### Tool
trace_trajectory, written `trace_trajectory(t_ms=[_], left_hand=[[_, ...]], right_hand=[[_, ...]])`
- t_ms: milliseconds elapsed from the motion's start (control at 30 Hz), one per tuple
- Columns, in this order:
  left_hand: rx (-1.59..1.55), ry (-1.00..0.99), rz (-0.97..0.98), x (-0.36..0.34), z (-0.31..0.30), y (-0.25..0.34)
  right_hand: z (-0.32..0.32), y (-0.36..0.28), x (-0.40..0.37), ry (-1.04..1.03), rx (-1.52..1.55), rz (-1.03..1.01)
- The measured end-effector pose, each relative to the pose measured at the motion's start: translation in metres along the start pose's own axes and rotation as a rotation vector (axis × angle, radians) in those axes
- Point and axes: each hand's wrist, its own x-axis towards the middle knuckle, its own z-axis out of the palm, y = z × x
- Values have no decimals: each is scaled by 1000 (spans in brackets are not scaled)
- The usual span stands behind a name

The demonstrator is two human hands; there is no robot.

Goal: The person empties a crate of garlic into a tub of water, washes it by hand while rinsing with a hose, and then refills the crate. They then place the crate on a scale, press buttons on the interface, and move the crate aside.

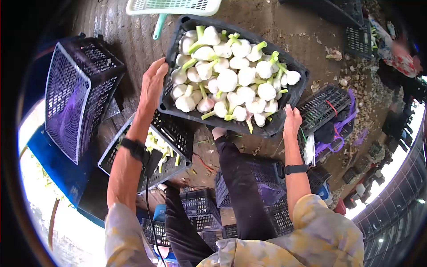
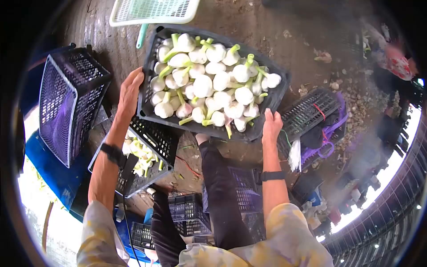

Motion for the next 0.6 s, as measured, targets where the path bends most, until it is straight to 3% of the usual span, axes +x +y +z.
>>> trace_trajectory(t_ms=[67, 100, 233, 267, 300, 367, 433, 500, 600], left_hand=[[-92, -62, -183, 29, 23, -9], [-15, 12, -159, 34, 33, -4], [36, 7, -269, 57, 35, -12], [-17, 100, -257, 38, 41, 8], [-44, 90, -298, 23, 40, 26], [-100, -3, -240, -29, 42, 72], [-75, -64, -244, -66, 43, 105], [-2, -58, -274, -101, 32, 165], [-159, -13, -257, -171, 0, 201]], right_hand=[[8, 1, 0, 32, 375, 189], [11, 7, 4, 32, 327, 141], [10, 26, 23, 60, 204, 31], [11, 34, 32, 105, 135, -33], [10, 36, 36, 148, 141, 29], [-16, 20, 33, 55, 268, 284], [-37, 15, 27, 88, 445, 207], [-73, -3, 18, 107, 309, 131], [-139, -49, -28, -50, 175, 8]])
